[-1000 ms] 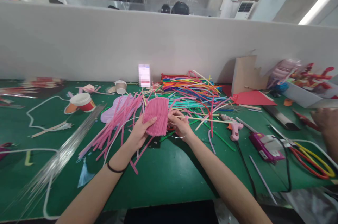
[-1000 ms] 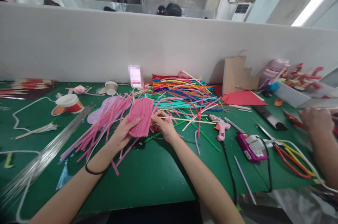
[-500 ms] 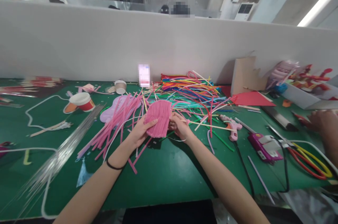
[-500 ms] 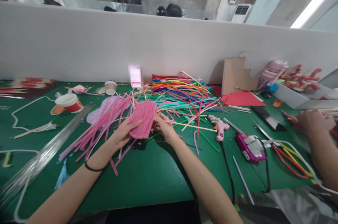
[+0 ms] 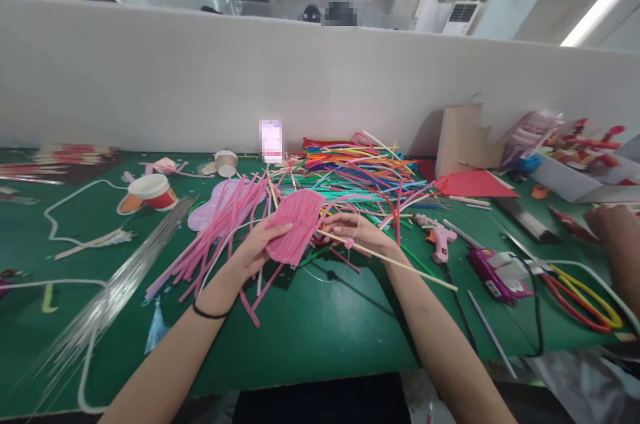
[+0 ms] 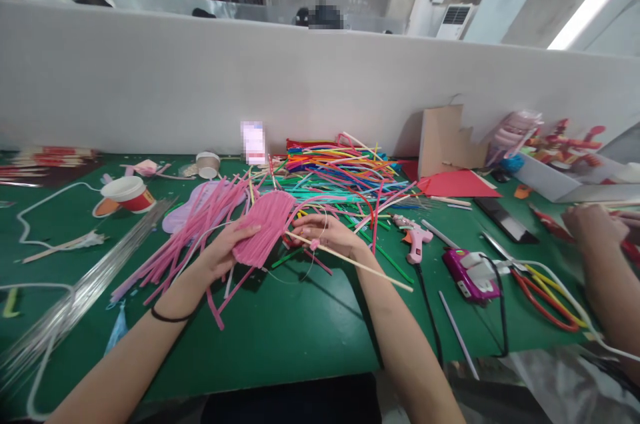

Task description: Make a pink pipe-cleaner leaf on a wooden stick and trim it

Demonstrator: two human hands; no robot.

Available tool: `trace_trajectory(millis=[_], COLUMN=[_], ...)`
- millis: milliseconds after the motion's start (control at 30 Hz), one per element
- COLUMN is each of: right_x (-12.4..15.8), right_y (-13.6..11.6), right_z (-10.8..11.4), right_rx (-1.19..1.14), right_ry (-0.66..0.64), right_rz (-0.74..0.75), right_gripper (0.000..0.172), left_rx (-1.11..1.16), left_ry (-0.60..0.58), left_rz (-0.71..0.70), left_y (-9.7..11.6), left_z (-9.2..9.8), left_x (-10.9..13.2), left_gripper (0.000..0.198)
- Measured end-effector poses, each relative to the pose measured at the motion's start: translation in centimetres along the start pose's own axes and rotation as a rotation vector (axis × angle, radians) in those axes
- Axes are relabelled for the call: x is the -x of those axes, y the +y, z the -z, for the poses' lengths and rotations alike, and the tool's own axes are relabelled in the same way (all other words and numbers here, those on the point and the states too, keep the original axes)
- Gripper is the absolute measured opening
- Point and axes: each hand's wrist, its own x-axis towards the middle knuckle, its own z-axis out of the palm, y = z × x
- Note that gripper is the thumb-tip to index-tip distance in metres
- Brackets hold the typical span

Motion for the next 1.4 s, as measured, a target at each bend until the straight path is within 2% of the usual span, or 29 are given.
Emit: trace_trajectory(millis=[167,267,367,433,500,533,600,667,800,900,1100,1400], right_x=[-0.1,1.5,4.1,5.6,6.5,6.6,6.3,5.5,4.0,3.4,2.4,1.8], right_y=[0.1,0.3,0.4,0.3,0.1,-0.1,-0.4,-0.7,-0.8,-0.7,-0.4,-1.1], right_z=[-0.8,-1.0,-0.4,0.0,0.3,0.4,0.3,0.2,-0.1,0.1,0.7,0.3], right_rx=[0.088,0.091,0.019,0.002,0.111,0.215,0.453,0.636,0.849,0.973,1.17,1.233], right_ry=[0.102,0.168,0.244,0.31,0.314,0.281,0.201,0.141,0.048,0.006,0.045,0.027], right_rz=[-0.1,-0.179,-0.24,-0.255,-0.262,-0.261,-0.24,-0.202,-0.168,-0.146,-0.099,-0.061], right_gripper=[0.03,0.03,0.033,0.036,0.042,0.044,0.045,0.04,0.03,0.025,0.018,0.018], left_rx=[-0.27,-0.561,-0.95,-1.216,-1.433,-1.497,-1.564,-1.649,-1.772,-1.81,-1.811,-1.792], left_ry=[-0.078,-0.076,-0.064,0.016,0.113,0.094,-0.059,-0.217,-0.374,-0.403,-0.399,-0.461], left_rz=[0.127,0.082,-0.068,-0.221,-0.445,-0.553,-0.653,-0.671,-0.643,-0.664,-0.743,-0.7], left_y=[1.8,2.4,2.0,1.4,0.6,0.1,-1.0,-2.3,-4.7,-5.3,-5.4,-5.2], left_z=[1.6,2.2,2.2,1.7,0.9,0.4,-0.4,-0.9,-0.6,0.0,0.3,0.0], left_x=[0.7,0.7,0.5,0.7,1.3,1.8,2.8,3.4,3.5,3.1,3.1,3.1], left_gripper=[0.051,0.058,0.06,0.061,0.057,0.052,0.052,0.063,0.079,0.083,0.085,0.08])
